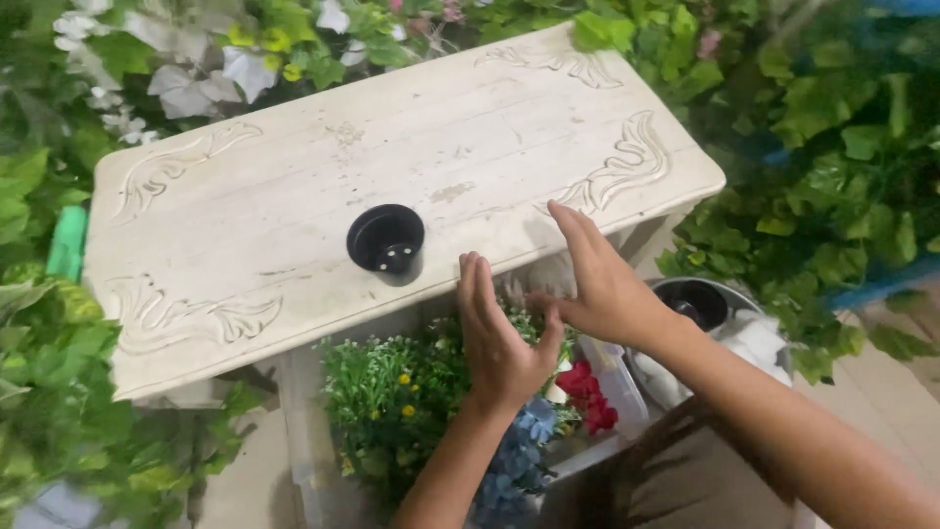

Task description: A person prepares a small black flower pot by stuffing it with white foam and then carefully arranging various artificial flowers and greenery inside.

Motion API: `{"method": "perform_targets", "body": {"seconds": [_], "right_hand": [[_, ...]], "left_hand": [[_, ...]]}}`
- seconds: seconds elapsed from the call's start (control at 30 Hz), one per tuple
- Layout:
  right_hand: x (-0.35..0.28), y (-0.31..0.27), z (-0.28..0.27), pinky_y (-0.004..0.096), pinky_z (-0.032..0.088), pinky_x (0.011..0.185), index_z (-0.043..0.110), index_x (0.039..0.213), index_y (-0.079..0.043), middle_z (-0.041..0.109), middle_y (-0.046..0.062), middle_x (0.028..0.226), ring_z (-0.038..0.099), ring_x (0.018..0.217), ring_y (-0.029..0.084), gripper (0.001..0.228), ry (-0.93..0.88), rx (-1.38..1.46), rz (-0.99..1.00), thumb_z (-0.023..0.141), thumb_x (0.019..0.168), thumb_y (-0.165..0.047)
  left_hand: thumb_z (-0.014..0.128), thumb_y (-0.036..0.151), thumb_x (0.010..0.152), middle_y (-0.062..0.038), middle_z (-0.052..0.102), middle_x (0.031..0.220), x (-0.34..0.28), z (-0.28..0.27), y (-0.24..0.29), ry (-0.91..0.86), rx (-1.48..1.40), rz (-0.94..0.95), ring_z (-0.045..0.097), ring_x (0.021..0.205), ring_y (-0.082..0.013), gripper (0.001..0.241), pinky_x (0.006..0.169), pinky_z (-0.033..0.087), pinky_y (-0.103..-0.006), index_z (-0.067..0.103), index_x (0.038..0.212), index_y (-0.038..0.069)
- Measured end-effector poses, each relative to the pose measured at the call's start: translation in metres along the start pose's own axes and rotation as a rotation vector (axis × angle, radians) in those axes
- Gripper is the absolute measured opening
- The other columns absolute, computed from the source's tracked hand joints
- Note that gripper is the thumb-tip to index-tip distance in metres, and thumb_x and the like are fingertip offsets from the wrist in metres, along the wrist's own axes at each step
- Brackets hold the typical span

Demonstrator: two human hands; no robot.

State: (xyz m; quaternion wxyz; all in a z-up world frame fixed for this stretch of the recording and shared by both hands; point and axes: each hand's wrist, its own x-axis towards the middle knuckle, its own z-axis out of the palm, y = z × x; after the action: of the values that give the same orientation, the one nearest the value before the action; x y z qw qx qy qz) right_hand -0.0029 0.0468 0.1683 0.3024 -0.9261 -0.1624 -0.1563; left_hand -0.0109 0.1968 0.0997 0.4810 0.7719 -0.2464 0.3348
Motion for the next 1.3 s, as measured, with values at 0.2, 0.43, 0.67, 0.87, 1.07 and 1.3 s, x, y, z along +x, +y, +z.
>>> {"method": "perform_targets", "body": {"seconds": [0.2, 0.43, 0.67, 0.87, 1.07, 1.3], "right_hand": [[-0.061, 0.058, -0.053, 0.061, 0.049, 0.1, 0.027, 0.159, 0.002, 0.035, 0.031, 0.154, 0.051, 0.129, 0.055, 0.108, 0.006, -0.051, 0.052, 0.085, 0.076, -0.034], [-0.138, 0.12, -0.068, 0.062, 0.052, 0.096, 0.029, 0.159, -0.002, 0.034, 0.024, 0.158, 0.057, 0.124, 0.049, 0.105, 0.019, -0.058, 0.331, 0.087, 0.074, -0.022], [-0.204, 0.167, -0.042, 0.055, 0.054, 0.096, 0.037, 0.156, -0.001, 0.046, 0.022, 0.147, 0.062, 0.121, 0.043, 0.092, 0.118, -0.017, 0.499, 0.084, 0.079, -0.017], [-0.242, 0.195, -0.018, 0.056, 0.052, 0.1, 0.043, 0.154, -0.004, 0.05, 0.022, 0.143, 0.06, 0.124, 0.042, 0.087, 0.136, -0.063, 0.62, 0.084, 0.078, -0.017], [-0.279, 0.214, 0.017, 0.06, 0.038, 0.114, 0.054, 0.146, -0.013, 0.042, 0.021, 0.151, 0.041, 0.141, 0.048, 0.086, 0.077, -0.278, 0.699, 0.089, 0.07, -0.028], [-0.293, 0.223, 0.039, 0.064, 0.041, 0.109, 0.057, 0.143, -0.029, 0.028, 0.027, 0.16, 0.038, 0.141, 0.054, 0.086, 0.027, -0.393, 0.722, 0.092, 0.065, -0.035]], "left_hand": [[0.074, 0.028, 0.086, -0.035, 0.039, 0.148, -0.01, 0.077, 0.039, -0.07, -0.134, 0.063, 0.044, 0.138, -0.056, 0.088, 0.111, 0.039, -0.0655, 0.031, 0.15, -0.014], [0.075, 0.02, 0.083, -0.038, 0.046, 0.142, -0.047, 0.143, 0.062, -0.303, -0.286, 0.012, 0.05, 0.131, -0.0571, 0.084, 0.107, 0.041, -0.0668, 0.034, 0.149, -0.014], [0.057, 0.026, 0.099, -0.034, 0.044, 0.146, -0.102, 0.196, 0.044, -0.698, -0.287, -0.149, 0.048, 0.135, -0.0502, 0.07, 0.111, 0.041, -0.0588, 0.03, 0.153, -0.008], [0.055, 0.032, 0.101, -0.032, 0.046, 0.145, -0.116, 0.21, 0.034, -0.923, -0.147, -0.122, 0.053, 0.132, -0.0472, 0.067, 0.106, 0.046, -0.0565, 0.035, 0.153, -0.005], [0.06, 0.028, 0.096, -0.029, 0.047, 0.146, -0.123, 0.228, 0.029, -1.108, -0.094, -0.107, 0.055, 0.131, -0.0451, 0.069, 0.103, 0.05, -0.0551, 0.036, 0.154, 0.0], [0.057, 0.022, 0.095, -0.02, 0.065, 0.121, -0.142, 0.246, 0.012, -1.427, -0.023, -0.118, 0.069, 0.109, -0.0383, 0.046, 0.084, 0.058, -0.0503, 0.056, 0.137, 0.003]]}}
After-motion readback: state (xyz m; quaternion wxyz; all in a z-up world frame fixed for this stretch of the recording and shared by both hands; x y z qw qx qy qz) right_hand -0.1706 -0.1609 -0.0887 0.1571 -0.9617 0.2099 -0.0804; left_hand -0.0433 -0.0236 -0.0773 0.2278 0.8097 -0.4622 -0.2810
